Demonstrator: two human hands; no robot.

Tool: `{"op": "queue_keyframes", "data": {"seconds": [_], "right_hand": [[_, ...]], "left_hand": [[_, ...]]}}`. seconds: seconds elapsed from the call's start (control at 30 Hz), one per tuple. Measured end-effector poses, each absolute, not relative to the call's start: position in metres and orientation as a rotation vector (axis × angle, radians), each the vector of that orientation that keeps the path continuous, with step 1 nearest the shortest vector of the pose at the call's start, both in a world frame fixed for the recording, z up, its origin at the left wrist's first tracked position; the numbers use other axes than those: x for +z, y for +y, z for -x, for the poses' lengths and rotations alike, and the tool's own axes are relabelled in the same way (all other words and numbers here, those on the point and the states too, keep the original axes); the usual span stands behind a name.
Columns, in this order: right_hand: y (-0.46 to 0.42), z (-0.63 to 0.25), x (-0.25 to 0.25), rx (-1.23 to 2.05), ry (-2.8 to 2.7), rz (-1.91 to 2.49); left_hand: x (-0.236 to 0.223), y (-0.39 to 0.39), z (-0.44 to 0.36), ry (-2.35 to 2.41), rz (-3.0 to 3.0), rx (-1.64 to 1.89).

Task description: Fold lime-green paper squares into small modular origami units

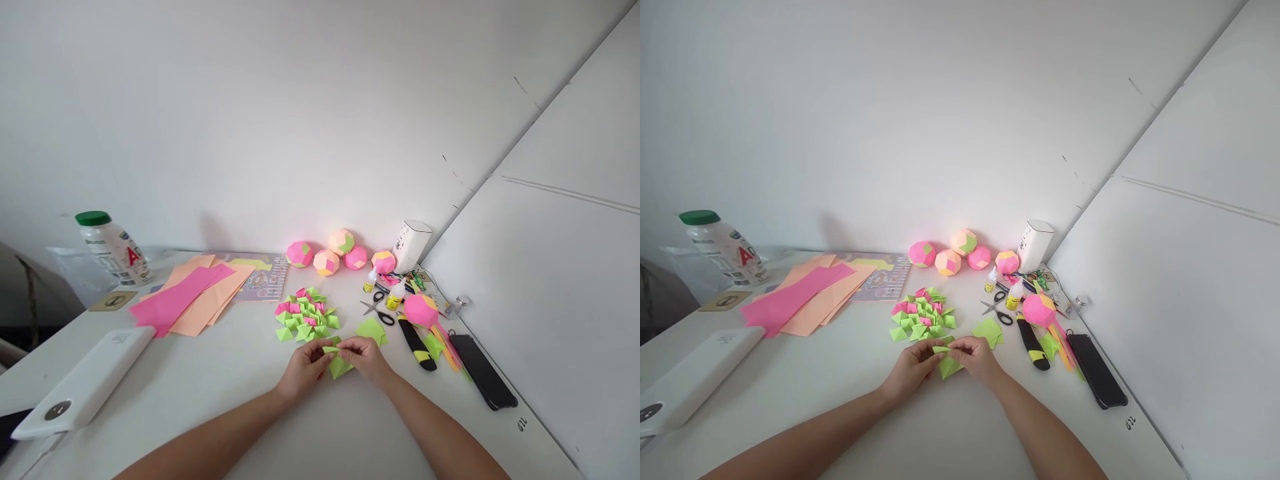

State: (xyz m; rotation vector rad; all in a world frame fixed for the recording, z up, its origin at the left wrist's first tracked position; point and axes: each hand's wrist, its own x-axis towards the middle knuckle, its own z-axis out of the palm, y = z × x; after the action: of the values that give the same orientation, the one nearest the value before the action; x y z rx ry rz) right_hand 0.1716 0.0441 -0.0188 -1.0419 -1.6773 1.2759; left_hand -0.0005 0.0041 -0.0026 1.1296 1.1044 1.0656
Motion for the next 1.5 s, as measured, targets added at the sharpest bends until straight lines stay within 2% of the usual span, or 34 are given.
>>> {"op": "queue_keyframes", "data": {"seconds": [1.5], "right_hand": [[0.0419, -0.1680, -0.0132, 1.366, -1.696, 1.021]], "left_hand": [[0.0014, 0.0010, 0.0005, 1.162, -1.092, 1.075]]}}
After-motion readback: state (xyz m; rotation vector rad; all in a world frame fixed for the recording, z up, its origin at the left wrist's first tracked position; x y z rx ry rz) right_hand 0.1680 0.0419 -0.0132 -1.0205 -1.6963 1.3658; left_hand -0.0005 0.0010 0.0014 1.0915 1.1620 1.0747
